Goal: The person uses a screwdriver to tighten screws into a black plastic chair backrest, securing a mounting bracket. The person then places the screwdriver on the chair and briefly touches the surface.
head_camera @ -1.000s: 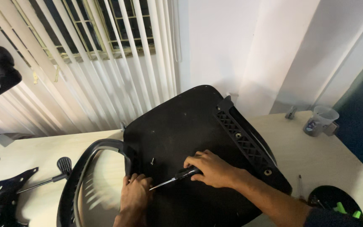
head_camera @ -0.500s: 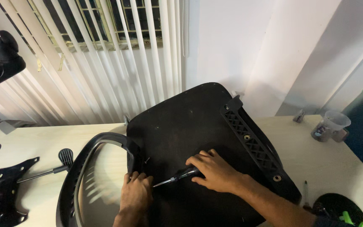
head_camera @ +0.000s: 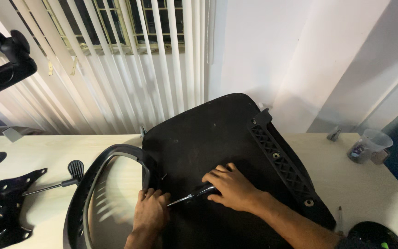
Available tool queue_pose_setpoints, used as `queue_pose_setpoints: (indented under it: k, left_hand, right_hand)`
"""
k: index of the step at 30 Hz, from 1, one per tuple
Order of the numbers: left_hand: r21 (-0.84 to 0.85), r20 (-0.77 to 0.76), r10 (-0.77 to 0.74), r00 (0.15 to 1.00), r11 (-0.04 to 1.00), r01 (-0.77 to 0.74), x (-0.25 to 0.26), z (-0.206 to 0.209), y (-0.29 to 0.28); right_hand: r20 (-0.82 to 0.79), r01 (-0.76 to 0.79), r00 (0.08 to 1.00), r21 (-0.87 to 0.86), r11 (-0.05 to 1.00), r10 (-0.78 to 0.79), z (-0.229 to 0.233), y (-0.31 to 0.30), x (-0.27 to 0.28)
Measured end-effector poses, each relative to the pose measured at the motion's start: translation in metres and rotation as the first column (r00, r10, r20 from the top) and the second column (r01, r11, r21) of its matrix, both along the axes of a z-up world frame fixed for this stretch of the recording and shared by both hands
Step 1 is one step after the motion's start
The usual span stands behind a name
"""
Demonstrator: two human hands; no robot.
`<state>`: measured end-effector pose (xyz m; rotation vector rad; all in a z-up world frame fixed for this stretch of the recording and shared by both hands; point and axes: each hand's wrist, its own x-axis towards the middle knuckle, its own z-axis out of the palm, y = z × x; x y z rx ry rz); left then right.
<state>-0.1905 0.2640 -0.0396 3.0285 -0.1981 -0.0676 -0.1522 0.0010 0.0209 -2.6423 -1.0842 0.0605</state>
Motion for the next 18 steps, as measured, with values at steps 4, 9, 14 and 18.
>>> queue_pose_setpoints:
  k: [4,9,14,18]
  left_hand:
    - [0.044,-0.078,0.01,0.997,0.999,-0.006,-0.006,0.013,-0.003]
    - [-0.002,0.068,-0.001,0.998,1.0,0.001,-0.01,0.034,-0.01]
    - [-0.034,0.333,-0.03,0.943,0.998,0.043,-0.011,0.072,-0.02]
    - [-0.104,0.395,-0.069,0.916,0.987,0.119,-0.026,0.103,-0.03]
  right_hand:
    - [-0.021,0.047,0.999,-0.046,0.998,-0.048,0.002,-0.005,-0.005]
    - [0.053,0.153,0.987,-0.026,0.988,-0.152,0.017,-0.017,-0.013]
    - [0.302,0.243,0.925,-0.01,0.97,-0.229,0.048,-0.031,-0.022]
    - [0.412,0.26,0.877,0.028,0.965,-0.248,0.073,-0.033,-0.033]
